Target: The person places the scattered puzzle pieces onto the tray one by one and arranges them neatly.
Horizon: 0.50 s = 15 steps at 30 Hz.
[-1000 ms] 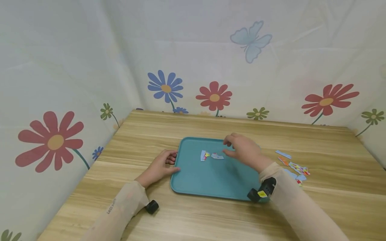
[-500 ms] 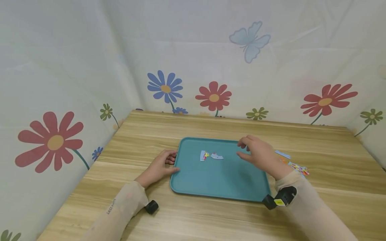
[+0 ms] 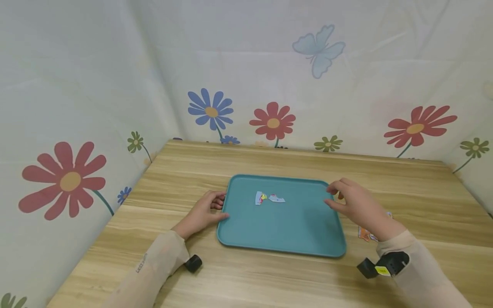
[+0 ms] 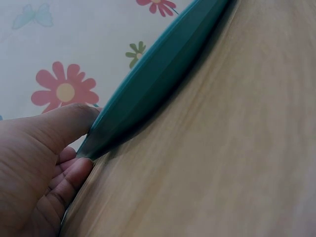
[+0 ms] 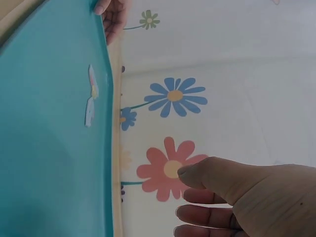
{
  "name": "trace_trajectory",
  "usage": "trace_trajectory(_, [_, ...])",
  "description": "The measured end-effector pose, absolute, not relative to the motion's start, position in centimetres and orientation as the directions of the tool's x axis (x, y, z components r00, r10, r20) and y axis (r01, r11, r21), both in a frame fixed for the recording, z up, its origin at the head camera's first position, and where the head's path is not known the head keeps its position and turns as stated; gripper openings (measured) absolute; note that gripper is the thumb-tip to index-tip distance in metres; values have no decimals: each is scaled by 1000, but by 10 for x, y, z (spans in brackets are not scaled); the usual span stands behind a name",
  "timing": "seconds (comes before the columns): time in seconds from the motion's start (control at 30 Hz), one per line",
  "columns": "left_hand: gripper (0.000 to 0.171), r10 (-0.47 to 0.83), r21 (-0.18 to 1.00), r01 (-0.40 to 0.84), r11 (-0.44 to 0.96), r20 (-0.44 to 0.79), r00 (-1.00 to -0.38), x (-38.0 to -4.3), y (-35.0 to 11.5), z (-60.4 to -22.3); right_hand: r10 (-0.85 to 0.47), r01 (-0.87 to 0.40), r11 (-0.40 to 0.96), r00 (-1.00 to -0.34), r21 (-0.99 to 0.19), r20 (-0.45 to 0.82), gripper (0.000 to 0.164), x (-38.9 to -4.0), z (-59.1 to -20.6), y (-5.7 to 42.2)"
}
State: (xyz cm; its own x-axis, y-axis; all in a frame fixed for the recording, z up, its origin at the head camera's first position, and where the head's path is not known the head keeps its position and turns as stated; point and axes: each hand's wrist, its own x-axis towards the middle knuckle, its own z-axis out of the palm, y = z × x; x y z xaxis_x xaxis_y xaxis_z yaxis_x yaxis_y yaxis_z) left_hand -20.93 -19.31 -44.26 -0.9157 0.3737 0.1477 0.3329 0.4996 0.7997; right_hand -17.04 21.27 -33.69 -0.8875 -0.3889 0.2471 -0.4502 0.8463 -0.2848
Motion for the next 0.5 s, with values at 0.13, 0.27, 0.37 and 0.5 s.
trace_trajectory(0.13, [65,375,797,332,505,144,-916,-209,-193,-440,-380,-442,848,-892,-293,245,21,-165,-342,225])
trace_trajectory(0.27, [65,372,798,324,508,136,-918,-209,-193,-439,-369,-427,855,-900,-295,234,23,-160,-345,235])
trace_trajectory(0.37, [65,368,803,314,507,127,-921,-209,-193,-440,-366,-425,860,-899,-283,239,23,-158,-347,240])
trace_trajectory(0.5, [65,370,805,314,504,127,-920,-208,-193,-440,-374,-435,860,-893,-266,252,22,-156,-350,246])
